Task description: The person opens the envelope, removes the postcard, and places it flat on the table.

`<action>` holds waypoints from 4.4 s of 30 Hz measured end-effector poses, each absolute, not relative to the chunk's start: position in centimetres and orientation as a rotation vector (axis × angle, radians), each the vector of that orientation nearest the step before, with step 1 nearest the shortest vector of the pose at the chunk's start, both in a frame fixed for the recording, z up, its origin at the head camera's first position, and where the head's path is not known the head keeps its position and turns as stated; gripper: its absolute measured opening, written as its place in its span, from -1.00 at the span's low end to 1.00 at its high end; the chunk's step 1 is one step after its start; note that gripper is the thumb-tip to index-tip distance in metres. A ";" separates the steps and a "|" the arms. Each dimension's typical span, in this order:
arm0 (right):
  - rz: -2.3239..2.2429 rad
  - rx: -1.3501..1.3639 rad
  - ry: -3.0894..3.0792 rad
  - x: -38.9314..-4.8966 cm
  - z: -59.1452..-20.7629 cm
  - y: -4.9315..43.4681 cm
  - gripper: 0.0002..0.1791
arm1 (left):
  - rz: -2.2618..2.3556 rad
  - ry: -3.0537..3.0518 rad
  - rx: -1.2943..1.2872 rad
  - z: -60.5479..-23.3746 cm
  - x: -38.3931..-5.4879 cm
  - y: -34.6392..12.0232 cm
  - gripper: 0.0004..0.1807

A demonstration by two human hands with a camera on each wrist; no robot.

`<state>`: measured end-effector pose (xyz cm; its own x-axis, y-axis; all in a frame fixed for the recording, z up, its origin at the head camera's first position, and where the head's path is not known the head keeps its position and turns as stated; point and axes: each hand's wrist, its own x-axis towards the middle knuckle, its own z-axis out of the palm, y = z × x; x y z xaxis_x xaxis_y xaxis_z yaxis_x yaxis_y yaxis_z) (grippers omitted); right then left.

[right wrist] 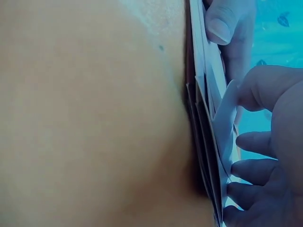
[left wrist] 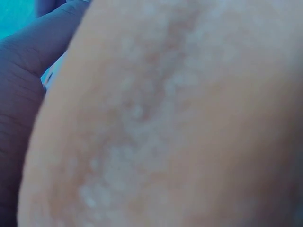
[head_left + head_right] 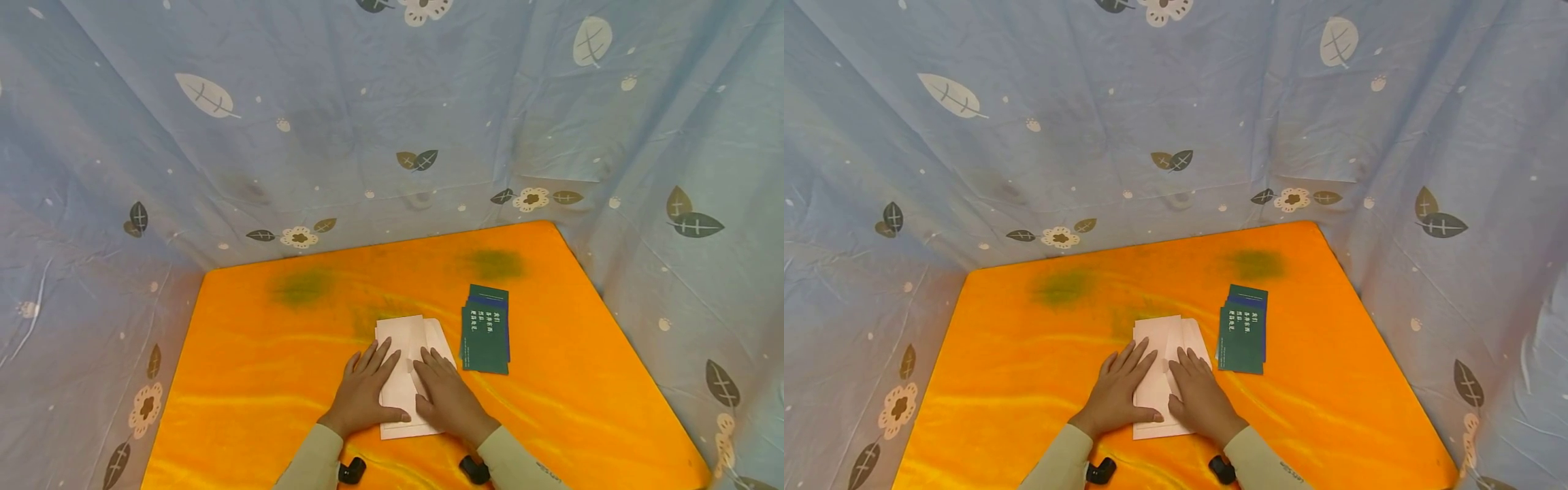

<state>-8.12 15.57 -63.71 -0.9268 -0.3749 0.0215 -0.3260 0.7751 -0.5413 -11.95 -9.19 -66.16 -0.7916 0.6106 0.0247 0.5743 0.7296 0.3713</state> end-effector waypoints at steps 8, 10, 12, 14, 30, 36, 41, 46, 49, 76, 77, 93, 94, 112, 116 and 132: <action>-0.913 -0.563 2.855 -8.3 -63.8 15.9 -0.33 | 0.542 2.821 0.957 -65.9 -11.9 -9.2 0.34; -0.929 -0.556 2.842 -8.4 -63.8 16.0 -0.34 | 0.553 2.816 0.957 -66.1 -12.0 -9.2 0.35; -0.951 -0.545 2.827 -8.4 -63.8 16.1 -0.34 | 0.567 2.808 0.952 -66.2 -12.0 -9.2 0.35; -0.975 -0.535 2.811 -8.4 -63.7 16.1 -0.34 | 0.569 2.804 0.947 -66.1 -12.0 -9.2 0.36; -1.151 -0.504 2.750 -8.5 -63.4 17.7 -0.16 | 0.599 2.812 0.968 -66.0 -11.9 -9.3 0.33; -1.277 -0.512 2.675 -8.2 -63.5 18.8 -0.17 | 0.590 2.826 0.978 -66.0 -11.9 -9.2 0.33; -1.330 -0.538 2.659 -8.1 -63.7 19.2 -0.20 | 0.561 2.813 0.950 -65.8 -11.8 -9.1 0.34; -1.318 -0.573 2.700 -8.1 -63.5 19.4 -0.24 | 0.555 2.802 0.936 -65.6 -11.8 -9.1 0.33; -1.314 -0.592 2.723 -8.1 -63.3 19.5 -0.29 | 0.562 2.801 0.938 -65.6 -11.8 -9.1 0.33; -1.189 -0.443 2.833 -7.9 -63.9 20.9 -0.41 | 0.587 2.789 0.913 -65.5 -11.8 -9.0 0.33; -1.172 -0.438 2.833 -7.9 -64.0 20.9 -0.42 | 0.583 2.791 0.916 -65.5 -11.8 -9.0 0.33; -1.077 -0.501 2.854 -8.1 -64.8 21.1 -0.48 | 0.635 2.781 0.910 -65.9 -11.9 -9.2 0.35; -1.064 -0.504 2.858 -8.1 -64.8 21.1 -0.48 | 0.635 2.774 0.901 -65.9 -11.9 -9.2 0.35; -0.745 -0.561 3.076 -7.4 -64.8 20.4 -0.52 | 0.649 2.772 0.891 -65.8 -11.8 -9.0 0.31; -0.790 -0.538 3.058 -7.5 -64.7 20.5 -0.52 | 0.658 2.797 0.887 -65.7 -11.7 -8.8 0.21; -0.876 -0.531 3.036 -7.6 -64.9 20.7 -0.53 | 0.770 2.920 0.560 -65.3 -9.6 -3.9 0.09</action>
